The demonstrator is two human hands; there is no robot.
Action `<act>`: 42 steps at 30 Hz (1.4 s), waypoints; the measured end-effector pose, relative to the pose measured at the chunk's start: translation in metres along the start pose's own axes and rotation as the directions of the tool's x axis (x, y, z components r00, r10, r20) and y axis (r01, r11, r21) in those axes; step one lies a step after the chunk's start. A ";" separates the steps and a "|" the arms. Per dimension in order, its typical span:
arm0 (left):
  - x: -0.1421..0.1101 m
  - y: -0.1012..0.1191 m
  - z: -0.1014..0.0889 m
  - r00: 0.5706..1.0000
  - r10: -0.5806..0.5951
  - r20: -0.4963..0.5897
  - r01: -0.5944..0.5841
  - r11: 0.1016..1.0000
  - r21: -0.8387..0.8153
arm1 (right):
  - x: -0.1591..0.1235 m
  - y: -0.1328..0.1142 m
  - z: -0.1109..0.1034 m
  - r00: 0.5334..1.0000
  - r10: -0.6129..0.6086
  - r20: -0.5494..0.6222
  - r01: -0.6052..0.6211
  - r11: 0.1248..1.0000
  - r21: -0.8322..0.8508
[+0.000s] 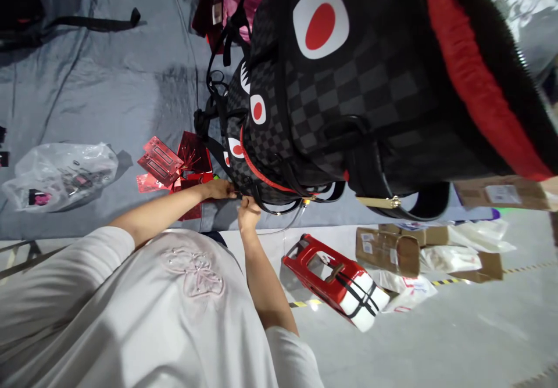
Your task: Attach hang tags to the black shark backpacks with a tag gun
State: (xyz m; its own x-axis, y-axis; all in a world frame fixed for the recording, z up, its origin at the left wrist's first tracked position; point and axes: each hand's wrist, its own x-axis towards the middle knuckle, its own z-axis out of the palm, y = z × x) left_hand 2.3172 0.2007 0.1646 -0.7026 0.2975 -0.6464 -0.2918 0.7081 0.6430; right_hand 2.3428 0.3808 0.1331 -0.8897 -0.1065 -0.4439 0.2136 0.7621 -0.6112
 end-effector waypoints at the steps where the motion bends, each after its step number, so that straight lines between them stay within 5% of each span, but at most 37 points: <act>1: -0.003 -0.001 -0.004 0.999 0.010 0.050 -0.009 1.000 -0.020 | -0.003 0.000 -0.002 1.000 0.023 -0.020 -0.022 0.999 0.030; 6: -0.020 -0.003 -0.017 0.984 0.108 0.145 -0.072 0.970 -0.233 | -0.009 -0.007 -0.004 0.992 0.123 -0.016 -0.117 0.968 0.224; 11: -0.026 -0.007 -0.016 0.985 0.137 0.103 -0.070 0.871 -0.486 | 0.003 -0.012 -0.002 0.958 0.240 0.156 -0.281 0.890 0.359; 16: -0.033 -0.020 -0.016 0.970 0.195 0.144 -0.083 0.827 -0.557 | 0.008 -0.014 -0.004 0.912 0.304 0.274 -0.398 0.815 0.421; 19: -0.031 -0.026 -0.015 0.976 0.209 0.068 -0.144 0.842 -0.520 | 0.009 -0.014 -0.007 0.888 0.305 0.345 -0.442 0.776 0.451; 22: -0.030 -0.033 -0.013 0.974 0.181 -0.135 -0.221 0.877 -0.426 | 0.010 -0.012 -0.013 0.857 0.282 0.432 -0.481 0.737 0.474; 27: -0.041 -0.043 0.000 0.895 0.186 -0.406 -0.301 0.922 -0.243 | 0.015 -0.003 -0.023 0.823 0.260 0.505 -0.517 0.710 0.478; 33: -0.044 -0.043 0.021 0.822 0.373 -0.431 -0.456 0.884 -0.104 | 0.023 0.003 -0.032 0.767 0.212 0.605 -0.558 0.686 0.468; 38: -0.034 -0.045 0.032 0.766 0.352 -0.537 -0.425 0.905 -0.012 | 0.021 0.006 -0.036 0.723 0.190 0.664 -0.600 0.650 0.467; 42: -0.029 -0.035 0.032 0.760 0.428 -0.490 -0.438 0.893 0.100 | 0.020 0.003 -0.037 0.687 0.184 0.703 -0.630 0.634 0.449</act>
State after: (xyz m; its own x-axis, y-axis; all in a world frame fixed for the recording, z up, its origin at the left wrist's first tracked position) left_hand 2.3682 0.1883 0.1476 -0.9764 0.2154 -0.0150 0.1124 0.5664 0.8164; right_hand 2.3113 0.4044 0.1464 -0.2882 -0.3819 -0.8781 0.8768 0.2634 -0.4024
